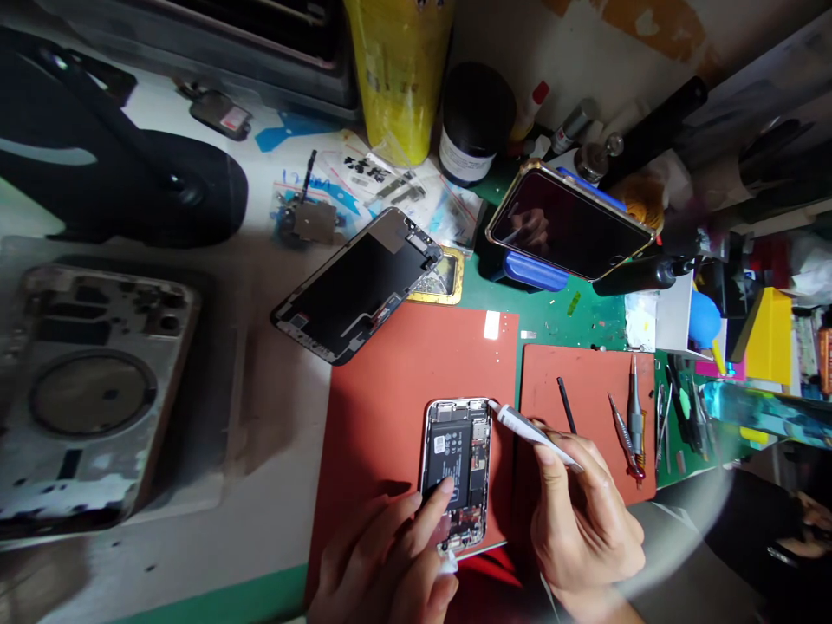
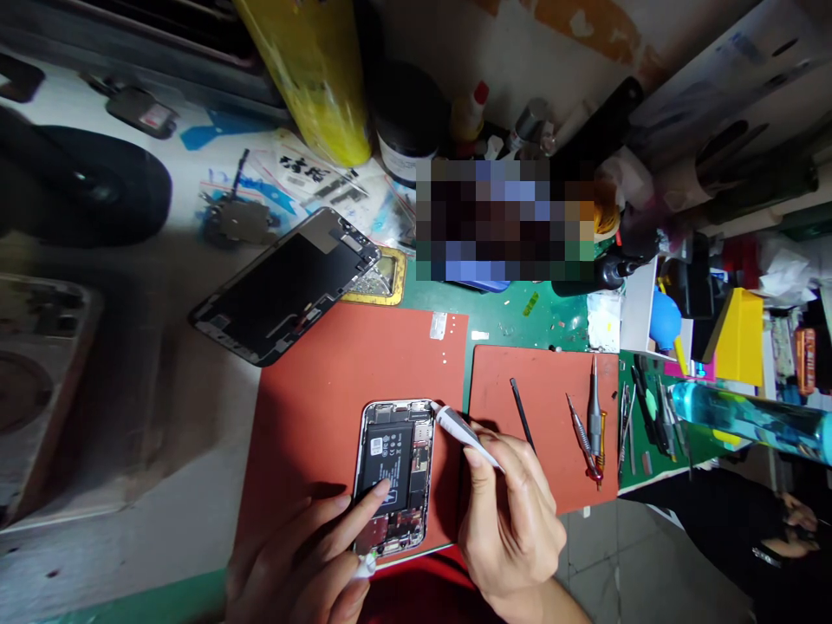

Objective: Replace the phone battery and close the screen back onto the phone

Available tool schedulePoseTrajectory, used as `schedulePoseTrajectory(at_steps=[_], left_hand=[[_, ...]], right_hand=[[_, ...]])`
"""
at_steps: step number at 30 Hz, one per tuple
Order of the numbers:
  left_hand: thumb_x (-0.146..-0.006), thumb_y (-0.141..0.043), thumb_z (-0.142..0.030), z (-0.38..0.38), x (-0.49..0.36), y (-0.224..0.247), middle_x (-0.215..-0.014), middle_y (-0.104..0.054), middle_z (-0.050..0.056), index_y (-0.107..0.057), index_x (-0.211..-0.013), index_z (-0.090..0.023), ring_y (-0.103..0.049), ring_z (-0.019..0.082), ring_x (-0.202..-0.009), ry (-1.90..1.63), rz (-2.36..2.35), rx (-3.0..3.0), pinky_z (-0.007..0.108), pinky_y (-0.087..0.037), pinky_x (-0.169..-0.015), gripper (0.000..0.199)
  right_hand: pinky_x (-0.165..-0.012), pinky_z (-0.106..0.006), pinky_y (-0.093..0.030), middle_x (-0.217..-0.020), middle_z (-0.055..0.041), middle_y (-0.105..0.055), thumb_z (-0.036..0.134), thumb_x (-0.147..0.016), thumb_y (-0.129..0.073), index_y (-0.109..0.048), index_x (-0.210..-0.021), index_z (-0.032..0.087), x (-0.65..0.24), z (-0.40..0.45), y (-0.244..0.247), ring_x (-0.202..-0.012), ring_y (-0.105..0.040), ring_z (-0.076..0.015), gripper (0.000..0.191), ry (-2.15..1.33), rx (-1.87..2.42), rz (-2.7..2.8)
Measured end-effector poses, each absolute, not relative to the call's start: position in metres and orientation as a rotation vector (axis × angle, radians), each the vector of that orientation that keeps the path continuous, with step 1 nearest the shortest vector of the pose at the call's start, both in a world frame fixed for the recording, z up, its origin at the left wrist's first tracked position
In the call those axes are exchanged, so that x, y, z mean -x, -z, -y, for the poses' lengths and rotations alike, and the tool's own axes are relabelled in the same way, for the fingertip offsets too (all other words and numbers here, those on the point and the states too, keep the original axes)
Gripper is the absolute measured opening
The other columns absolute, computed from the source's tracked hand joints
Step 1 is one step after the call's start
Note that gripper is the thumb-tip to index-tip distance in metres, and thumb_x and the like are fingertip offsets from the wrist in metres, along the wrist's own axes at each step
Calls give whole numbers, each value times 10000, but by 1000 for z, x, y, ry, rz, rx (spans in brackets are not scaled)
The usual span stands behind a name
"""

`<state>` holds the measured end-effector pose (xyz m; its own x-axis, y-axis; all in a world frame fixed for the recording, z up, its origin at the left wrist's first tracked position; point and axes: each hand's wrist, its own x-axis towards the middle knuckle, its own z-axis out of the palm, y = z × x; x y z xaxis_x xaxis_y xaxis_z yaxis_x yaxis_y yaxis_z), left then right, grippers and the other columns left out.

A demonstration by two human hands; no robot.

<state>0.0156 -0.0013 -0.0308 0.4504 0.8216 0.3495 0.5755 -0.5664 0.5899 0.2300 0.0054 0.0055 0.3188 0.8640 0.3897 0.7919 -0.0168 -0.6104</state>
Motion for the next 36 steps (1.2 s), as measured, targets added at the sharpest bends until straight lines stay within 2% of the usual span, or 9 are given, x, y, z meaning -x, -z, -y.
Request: schedulePoseTrajectory(at_steps=[5,19,26,36], left_hand=[[-1024,-479,-148,2,-15,32,-1231,-859,58,-603,-870,-259,-665,230,-1104,-867,-1147,-2333,400,-406,-1216,227],[-1056,-455,-166,3,-14,33,-1254,-857,33,-589,-846,-268,-665,221,-1120,-833,-1163,-2345,410,-384,-1239,269],[-1042,-475,-175,4,-16,34,-1291,-846,2,-594,-848,-275,-690,219,-1084,-810,-1197,-2336,411,-419,-1212,248],[-1036,-475,-147,1,-15,33,-1233,-860,60,-597,-882,-257,-659,243,-1103,-843,-1139,-2360,428,-428,-1144,226]], right_hand=[[-728,-356,-692,-978,-48,-798,-36,-953,-748,-749,-1200,184,-229,-7,-9,-867,-804,-214,331,-69,1806,1570],[-751,-356,-687,-1025,-81,-806,-58,-919,-777,-760,-1255,136,-226,-1,-7,-923,-814,-233,388,22,1772,1627],[-744,-366,-688,-1038,-98,-801,-99,-915,-744,-753,-1272,116,-222,-7,-12,-948,-806,-237,417,6,1723,1635],[-757,-375,-697,-1040,-90,-807,-95,-915,-753,-751,-1282,120,-222,-6,-14,-947,-805,-233,425,5,1738,1652]])
